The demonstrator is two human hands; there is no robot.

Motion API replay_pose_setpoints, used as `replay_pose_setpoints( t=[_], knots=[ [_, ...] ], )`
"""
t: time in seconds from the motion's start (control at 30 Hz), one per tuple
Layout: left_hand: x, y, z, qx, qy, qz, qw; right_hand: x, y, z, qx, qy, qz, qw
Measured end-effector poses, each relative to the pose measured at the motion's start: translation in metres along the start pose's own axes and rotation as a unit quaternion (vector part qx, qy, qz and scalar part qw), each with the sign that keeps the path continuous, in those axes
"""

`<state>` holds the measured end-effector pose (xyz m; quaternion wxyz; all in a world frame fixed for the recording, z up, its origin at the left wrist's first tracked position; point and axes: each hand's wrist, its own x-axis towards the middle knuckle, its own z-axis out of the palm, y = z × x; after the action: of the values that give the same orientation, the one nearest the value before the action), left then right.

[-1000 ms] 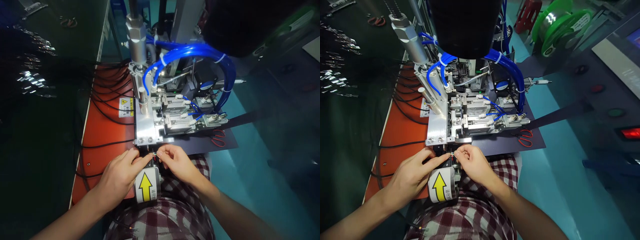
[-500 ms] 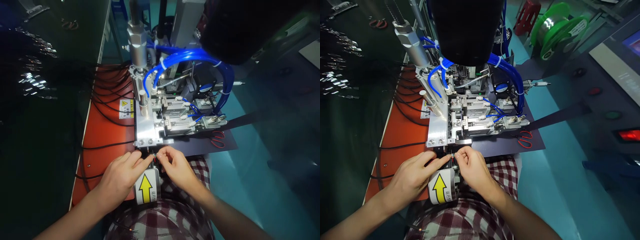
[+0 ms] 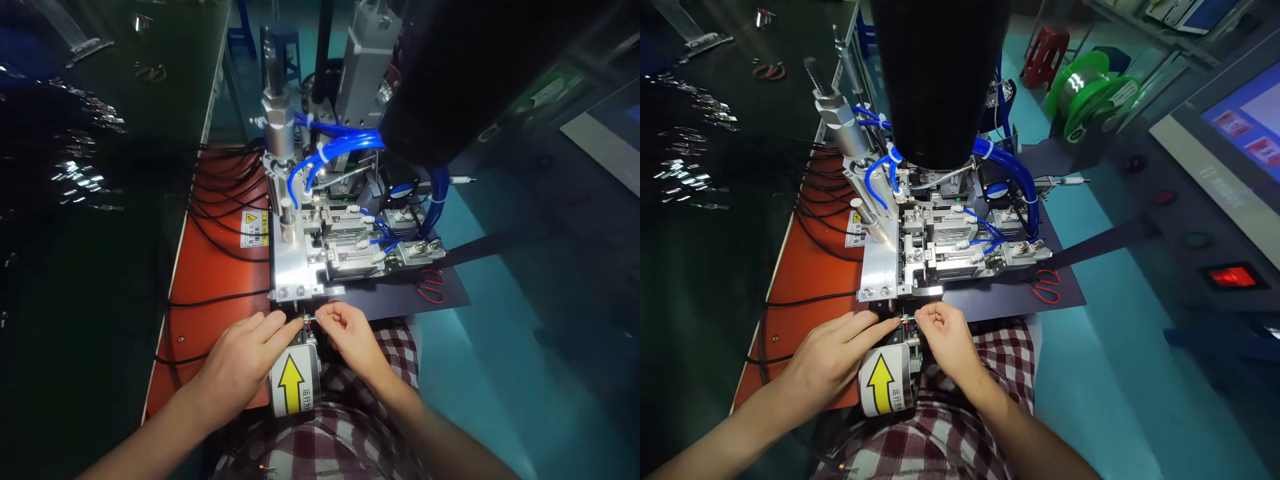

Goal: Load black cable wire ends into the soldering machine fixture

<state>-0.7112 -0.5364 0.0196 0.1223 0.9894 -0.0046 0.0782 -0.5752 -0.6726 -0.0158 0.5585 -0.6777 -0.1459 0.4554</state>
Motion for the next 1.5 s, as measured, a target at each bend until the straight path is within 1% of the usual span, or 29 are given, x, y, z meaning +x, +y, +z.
replay_pose_setpoints(
  t=[0.13, 0.2, 0.23, 0.3, 0.37, 0.4, 0.43, 0.47, 0.5, 0.57, 0.63, 0.7, 0.8, 0.9, 1.0, 1.1, 1.3, 1.4, 1.5],
  knots=[
    [0.001, 0.0, -0.002, 0.0, 0.004, 0.001, 1.0, -0.011, 0.002, 0.004, -0.008, -0.005, -0.006, 1.0],
    [0.001, 0.001, -0.004, 0.0, 0.019, 0.005, 1.0, -0.017, -0.001, 0.009, -0.05, 0.011, -0.018, 0.999],
    [0.002, 0.001, -0.004, -0.001, 0.025, 0.006, 1.0, -0.02, -0.003, 0.011, -0.088, 0.03, -0.038, 0.995],
    [0.002, 0.001, -0.005, -0.003, 0.033, 0.003, 0.999, -0.024, -0.01, 0.013, -0.191, 0.07, -0.103, 0.974],
    [0.002, 0.001, -0.004, -0.006, 0.043, -0.004, 0.999, -0.025, -0.016, 0.012, -0.284, 0.097, -0.173, 0.938],
    [0.002, 0.001, -0.004, -0.007, 0.048, -0.008, 0.999, -0.025, -0.018, 0.011, -0.308, 0.104, -0.193, 0.926],
    [0.001, 0.0, -0.003, -0.01, 0.053, -0.011, 0.998, -0.023, -0.019, 0.01, -0.311, 0.105, -0.195, 0.924],
    [0.001, -0.001, -0.003, -0.014, 0.056, -0.014, 0.998, -0.021, -0.019, 0.008, -0.291, 0.098, -0.181, 0.934],
    [0.0, -0.001, -0.003, -0.021, 0.056, -0.019, 0.998, -0.018, -0.018, 0.007, -0.249, 0.083, -0.153, 0.953],
    [-0.001, -0.001, -0.003, -0.04, 0.049, -0.031, 0.998, -0.011, -0.014, 0.004, -0.132, 0.032, -0.078, 0.988],
    [-0.001, -0.001, -0.005, -0.056, 0.037, -0.04, 0.997, -0.006, -0.01, 0.001, -0.042, -0.011, -0.026, 0.999],
    [-0.001, 0.0, -0.006, -0.065, 0.029, -0.044, 0.996, -0.004, -0.008, -0.002, -0.03, -0.015, -0.025, 0.999],
    [0.0, 0.0, -0.005, -0.068, 0.028, -0.045, 0.996, -0.005, -0.008, -0.001, -0.101, 0.019, -0.07, 0.992],
    [-0.001, 0.0, -0.004, -0.063, 0.036, -0.042, 0.996, -0.005, -0.009, 0.006, -0.152, 0.051, -0.102, 0.982],
    [-0.002, 0.0, -0.003, -0.063, 0.038, -0.044, 0.996, -0.003, -0.008, 0.015, -0.151, 0.086, -0.103, 0.979],
    [-0.003, -0.001, -0.002, -0.072, 0.027, -0.048, 0.996, -0.001, -0.006, 0.021, -0.12, 0.103, -0.097, 0.983],
    [-0.005, -0.004, 0.002, -0.087, 0.015, -0.051, 0.995, -0.002, -0.005, 0.021, 0.001, 0.074, -0.089, 0.993],
    [-0.004, -0.003, 0.0, -0.088, 0.019, -0.047, 0.995, -0.003, -0.005, 0.019, 0.045, 0.069, -0.07, 0.994],
    [-0.001, -0.001, -0.003, -0.076, 0.024, -0.04, 0.996, -0.003, -0.002, 0.017, 0.085, 0.059, -0.036, 0.994]
  ],
)
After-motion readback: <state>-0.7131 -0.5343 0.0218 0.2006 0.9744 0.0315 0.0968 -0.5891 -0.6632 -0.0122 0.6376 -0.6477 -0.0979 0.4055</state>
